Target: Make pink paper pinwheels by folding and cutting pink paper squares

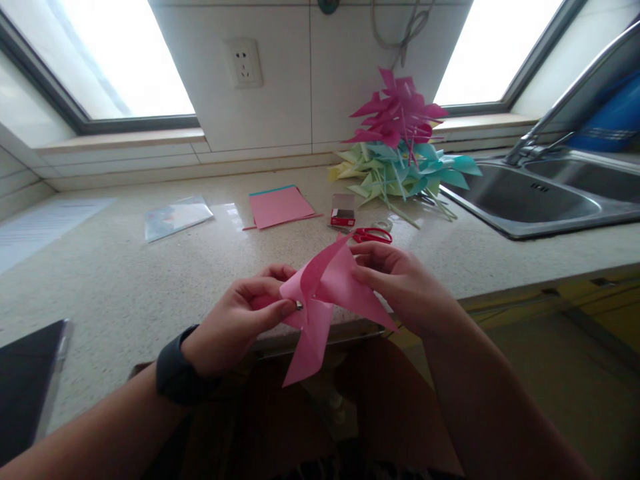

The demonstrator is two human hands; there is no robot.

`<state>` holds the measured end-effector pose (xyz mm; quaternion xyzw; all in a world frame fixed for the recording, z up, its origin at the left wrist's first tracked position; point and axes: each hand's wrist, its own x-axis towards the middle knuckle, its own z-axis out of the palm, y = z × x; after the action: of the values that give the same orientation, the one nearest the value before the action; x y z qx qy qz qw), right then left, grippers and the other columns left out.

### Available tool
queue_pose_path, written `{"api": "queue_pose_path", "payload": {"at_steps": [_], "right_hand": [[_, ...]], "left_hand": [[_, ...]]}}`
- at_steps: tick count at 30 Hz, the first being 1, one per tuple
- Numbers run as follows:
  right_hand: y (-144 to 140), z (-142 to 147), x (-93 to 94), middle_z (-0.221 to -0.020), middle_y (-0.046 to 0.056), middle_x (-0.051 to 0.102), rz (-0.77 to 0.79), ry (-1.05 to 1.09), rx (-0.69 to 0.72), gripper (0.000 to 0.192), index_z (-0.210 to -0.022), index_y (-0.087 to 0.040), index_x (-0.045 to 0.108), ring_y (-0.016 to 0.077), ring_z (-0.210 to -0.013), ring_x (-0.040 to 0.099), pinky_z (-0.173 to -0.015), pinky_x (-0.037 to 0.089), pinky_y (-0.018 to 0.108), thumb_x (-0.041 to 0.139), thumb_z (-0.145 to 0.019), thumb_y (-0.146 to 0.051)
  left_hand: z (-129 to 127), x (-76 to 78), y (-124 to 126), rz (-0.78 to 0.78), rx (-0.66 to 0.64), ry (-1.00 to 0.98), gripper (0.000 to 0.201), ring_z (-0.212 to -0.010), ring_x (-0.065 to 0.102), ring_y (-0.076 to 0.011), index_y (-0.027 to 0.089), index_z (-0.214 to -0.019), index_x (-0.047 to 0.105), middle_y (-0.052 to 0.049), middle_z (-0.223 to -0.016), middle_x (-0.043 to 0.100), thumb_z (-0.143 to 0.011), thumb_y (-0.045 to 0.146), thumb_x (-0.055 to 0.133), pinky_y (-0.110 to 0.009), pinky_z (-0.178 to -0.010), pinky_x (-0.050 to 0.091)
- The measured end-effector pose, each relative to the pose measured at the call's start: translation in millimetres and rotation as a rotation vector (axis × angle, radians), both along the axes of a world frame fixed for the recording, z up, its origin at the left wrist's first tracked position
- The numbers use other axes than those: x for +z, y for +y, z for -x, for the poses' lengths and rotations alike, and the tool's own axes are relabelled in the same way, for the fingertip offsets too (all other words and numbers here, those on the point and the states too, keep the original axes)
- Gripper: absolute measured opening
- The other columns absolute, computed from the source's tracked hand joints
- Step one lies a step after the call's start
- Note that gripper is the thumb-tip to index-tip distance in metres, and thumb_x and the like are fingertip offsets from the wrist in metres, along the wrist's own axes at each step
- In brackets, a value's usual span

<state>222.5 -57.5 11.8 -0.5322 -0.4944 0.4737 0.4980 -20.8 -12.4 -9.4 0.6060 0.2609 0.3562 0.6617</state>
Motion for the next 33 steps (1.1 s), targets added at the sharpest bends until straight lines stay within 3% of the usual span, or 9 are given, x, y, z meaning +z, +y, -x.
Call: {"api": "queue_pose_path", "payload": {"at_steps": [4, 7, 12, 18, 25, 33], "right_hand": [[1, 0, -9.5, -0.063, -0.004, 0.055, -0.128, -0.249, -0.141, 0.019, -0.095, -0.021, 0.073, 0.0118, -0.054, 0.046, -0.047, 0.035, 0.024, 0.071, -0.080, -0.032], [0, 4, -13.7, -0.061, -0.005, 0.049, -0.226, -0.344, -0.225, 0.012, -0.089, -0.020, 0.075, 0.0108, -0.054, 0.041, -0.049, 0.033, 0.025, 0.070, -0.080, -0.027], [-8, 12, -10.9, -0.064, -0.003, 0.061, -0.314, -0.409, -0.265, 0.014, -0.090, -0.020, 0.076, 0.0118, -0.056, 0.050, -0.053, 0.040, 0.026, 0.065, -0.081, -0.020], [-23, 16, 0.5, -0.081, 0.002, 0.073, -0.397, -0.483, -0.245, 0.019, -0.096, -0.023, 0.078, 0.0146, -0.064, 0.060, -0.058, 0.047, 0.028, 0.061, -0.088, -0.021], [-29, 23, -1.4, -0.084, 0.001, 0.076, -0.319, -0.367, -0.284, 0.018, -0.101, -0.027, 0.079, 0.0166, -0.071, 0.064, -0.066, 0.050, 0.031, 0.071, -0.089, -0.036], [-31, 34, -4.7, -0.086, 0.001, 0.076, -0.306, -0.186, -0.314, 0.012, -0.096, -0.025, 0.078, 0.0173, -0.075, 0.065, -0.067, 0.050, 0.031, 0.076, -0.084, -0.024]], "left_hand": [[1, -1.5, 0, 0.030, -0.001, -0.002, 0.008, -0.110, 0.060, -0.0205, 0.023, -0.076, 0.080, -0.005, -0.121, 0.060, -0.083, 0.025, 0.078, -0.028, -0.092, 0.051], [0, 0.0, -1, 0.057, 0.009, -0.026, 0.011, -0.107, 0.060, -0.0197, 0.022, -0.072, 0.078, -0.004, -0.116, 0.060, -0.082, 0.024, 0.079, -0.027, -0.088, 0.053], [-2, 4.2, -3, 0.102, 0.015, -0.063, 0.015, -0.096, 0.061, -0.0182, 0.020, -0.069, 0.075, -0.004, -0.109, 0.061, -0.082, 0.026, 0.079, -0.026, -0.076, 0.056], [-2, 1.5, -2, 0.076, 0.006, -0.084, 0.011, -0.102, 0.061, -0.0170, 0.021, -0.072, 0.077, -0.002, -0.111, 0.060, -0.083, 0.023, 0.079, -0.025, -0.086, 0.053], [-2, -0.9, -6, 0.002, 0.008, -0.042, 0.008, -0.104, 0.060, -0.0172, 0.023, -0.078, 0.078, -0.002, -0.114, 0.056, -0.086, 0.021, 0.075, -0.027, -0.088, 0.053], [-1, 0.8, -10, -0.126, 0.005, 0.043, 0.006, -0.106, 0.057, -0.0180, 0.025, -0.087, 0.079, -0.003, -0.114, 0.055, -0.087, 0.022, 0.074, -0.028, -0.093, 0.049]]}}
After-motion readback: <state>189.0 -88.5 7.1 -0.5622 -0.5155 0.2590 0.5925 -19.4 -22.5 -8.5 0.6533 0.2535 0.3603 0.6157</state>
